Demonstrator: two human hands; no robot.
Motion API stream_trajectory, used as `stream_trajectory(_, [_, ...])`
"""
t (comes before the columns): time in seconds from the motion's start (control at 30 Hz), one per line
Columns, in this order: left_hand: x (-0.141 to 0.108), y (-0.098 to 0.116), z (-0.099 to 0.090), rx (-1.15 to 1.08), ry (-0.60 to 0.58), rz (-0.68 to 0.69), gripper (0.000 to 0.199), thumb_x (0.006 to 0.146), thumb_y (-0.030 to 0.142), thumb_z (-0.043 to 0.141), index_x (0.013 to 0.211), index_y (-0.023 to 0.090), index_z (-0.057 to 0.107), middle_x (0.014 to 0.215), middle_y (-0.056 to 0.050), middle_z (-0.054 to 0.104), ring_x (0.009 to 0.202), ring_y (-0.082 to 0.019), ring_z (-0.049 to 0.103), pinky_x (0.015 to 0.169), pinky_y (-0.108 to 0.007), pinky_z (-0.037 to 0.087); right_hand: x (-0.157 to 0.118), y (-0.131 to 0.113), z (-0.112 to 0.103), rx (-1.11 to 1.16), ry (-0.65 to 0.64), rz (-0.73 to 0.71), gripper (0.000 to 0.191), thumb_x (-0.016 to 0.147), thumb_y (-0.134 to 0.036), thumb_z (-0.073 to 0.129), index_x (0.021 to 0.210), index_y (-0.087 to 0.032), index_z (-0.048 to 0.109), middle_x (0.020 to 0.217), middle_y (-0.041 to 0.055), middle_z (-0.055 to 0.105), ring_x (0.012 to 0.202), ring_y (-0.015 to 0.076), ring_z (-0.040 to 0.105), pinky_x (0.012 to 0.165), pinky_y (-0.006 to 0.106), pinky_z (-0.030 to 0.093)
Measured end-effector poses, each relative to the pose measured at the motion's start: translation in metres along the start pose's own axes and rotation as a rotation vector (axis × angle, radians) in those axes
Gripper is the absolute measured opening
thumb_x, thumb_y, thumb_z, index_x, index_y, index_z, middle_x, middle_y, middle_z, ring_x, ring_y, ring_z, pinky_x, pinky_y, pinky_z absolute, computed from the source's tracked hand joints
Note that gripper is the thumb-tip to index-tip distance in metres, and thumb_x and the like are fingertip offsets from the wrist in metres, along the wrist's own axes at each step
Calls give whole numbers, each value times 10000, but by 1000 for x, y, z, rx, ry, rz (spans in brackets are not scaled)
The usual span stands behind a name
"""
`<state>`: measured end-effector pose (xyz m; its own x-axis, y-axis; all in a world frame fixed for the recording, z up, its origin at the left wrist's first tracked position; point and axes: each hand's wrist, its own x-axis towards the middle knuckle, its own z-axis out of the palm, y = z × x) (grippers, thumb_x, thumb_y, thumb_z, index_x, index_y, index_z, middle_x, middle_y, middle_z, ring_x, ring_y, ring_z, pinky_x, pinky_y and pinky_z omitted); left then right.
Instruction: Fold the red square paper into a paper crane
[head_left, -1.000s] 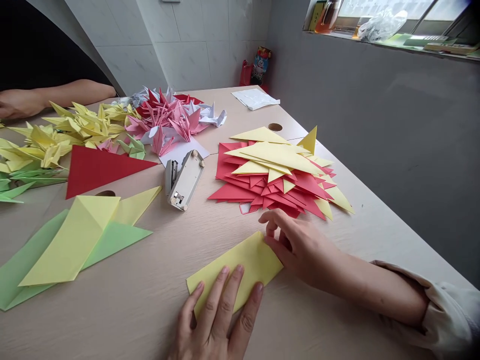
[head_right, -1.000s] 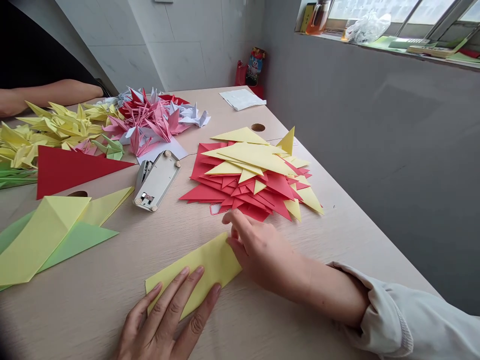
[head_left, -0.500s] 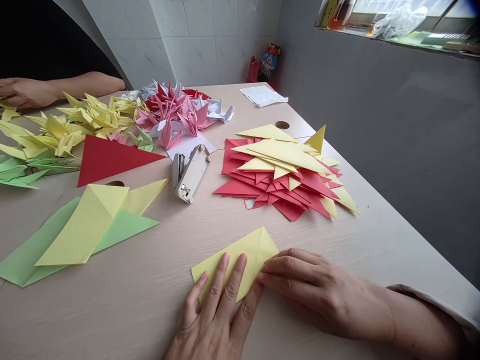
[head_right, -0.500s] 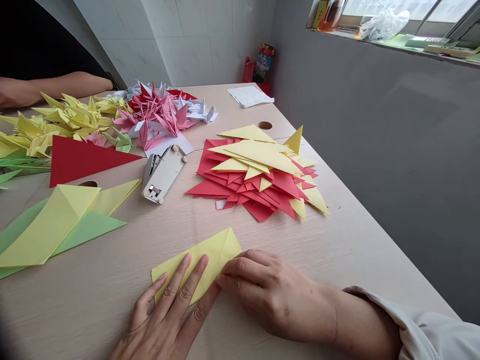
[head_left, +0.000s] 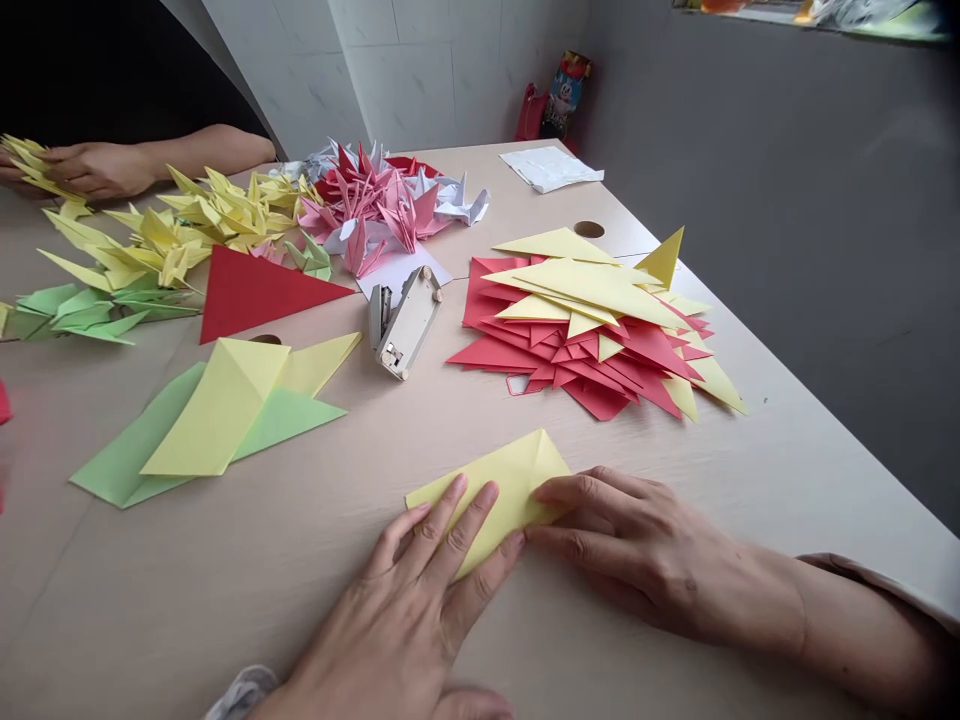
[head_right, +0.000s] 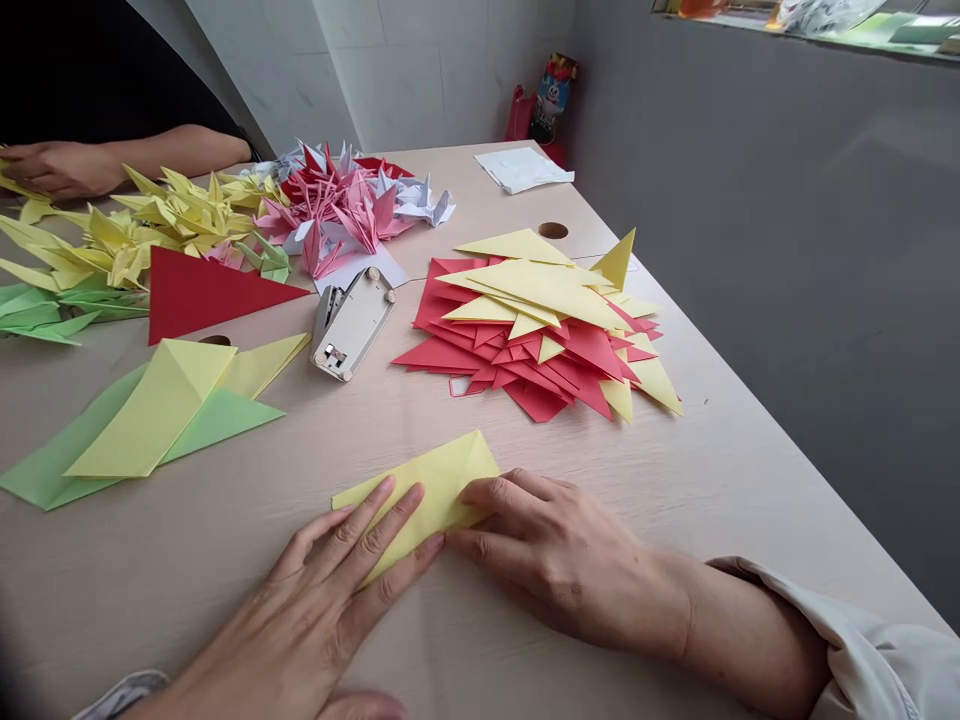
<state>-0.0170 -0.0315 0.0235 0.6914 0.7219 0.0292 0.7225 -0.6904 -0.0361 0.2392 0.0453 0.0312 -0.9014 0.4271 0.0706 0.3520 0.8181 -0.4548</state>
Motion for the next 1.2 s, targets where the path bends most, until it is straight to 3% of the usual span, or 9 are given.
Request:
stream_trajectory(0.2, [-4, -15, -14, -201, -14, -18, 493, 812, 474, 649, 1245, 255, 559, 1517, -84, 365, 1395, -331, 290, 996, -478, 380, 7, -12, -5, -167, -39, 6, 402, 945, -185, 432, 1328, -292, 495, 1161, 120, 541, 955, 207, 535, 745, 324, 514])
stream_trajectory(0.3, [-3, -27, -21, -340, -61, -57, 456, 898, 455, 538, 1292, 228, 511, 1453, -75, 468, 1377, -250, 350, 1003, -390, 420, 11, -18, -4, -280, -41, -20, 471, 891, -139, 490, 1329, -312, 479, 1116, 111, 558, 953, 229, 536, 678, 320, 508])
stream_trajectory(0.4, [0, -38, -21, -497, -52, -156, 363, 965, 245, 434, 1326, 220, 463, 1367, -59, 555, 1347, -178, 394, 1040, -336, 411, 18, -25, -6, -386, -2, -85, 497, 828, -92, 506, 1284, -292, 508, 1058, 114, 599, 987, 265, 543, 634, 332, 496])
stream_trajectory(0.5, [3, -45, -16, -620, -5, -176, 380, 942, 82, 371, 1269, 225, 501, 1315, -45, 579, 1307, -153, 435, 1060, -325, 402, 25, -35, -13, -440, 59, -98, 472, 804, -69, 491, 1215, -293, 547, 1041, 105, 633, 1031, 271, 553, 620, 333, 488])
stream_trajectory(0.8, [3, -50, -15, -681, -38, -153, 429, 910, 74, 449, 1310, 230, 440, 1310, -62, 540, 1272, -179, 446, 1055, -359, 398, 39, -51, -12, -304, 85, -63, 455, 857, -35, 437, 1192, -311, 572, 958, 69, 663, 935, 244, 619, 688, 350, 489])
stream_trajectory(0.97, [1, -49, -16, -683, -73, -164, 428, 916, 114, 474, 1327, 224, 421, 1343, -70, 508, 1297, -179, 418, 1078, -361, 370, 34, -43, -4, -349, 105, -132, 521, 892, -69, 403, 1355, -300, 459, 1114, 94, 628, 1040, 260, 572, 785, 376, 476])
stream_trajectory(1.03, [1, -49, -16, -673, -77, -173, 418, 922, 133, 475, 1327, 223, 427, 1365, -75, 494, 1313, -182, 404, 1086, -368, 362, 32, -37, -7, -335, 58, -115, 563, 871, -65, 444, 1375, -315, 437, 1073, 89, 619, 1004, 250, 562, 753, 357, 473])
stream_trajectory(1.13, [0, -49, -14, -679, -70, -162, 398, 918, 117, 471, 1295, 243, 473, 1382, -50, 506, 1331, -178, 385, 1081, -358, 372, 29, -24, -16, -291, -102, -86, 497, 830, -44, 478, 1252, -292, 564, 900, 79, 599, 801, 202, 556, 601, 292, 444])
stream_trajectory(1.2, [0, -51, -12, -689, -61, -117, 381, 912, 102, 470, 1252, 265, 526, 1379, -19, 530, 1338, -184, 376, 1080, -359, 376, 23, -16, -22, -282, -125, -40, 420, 845, -47, 471, 1161, -278, 624, 863, 66, 583, 706, 161, 530, 559, 261, 417])
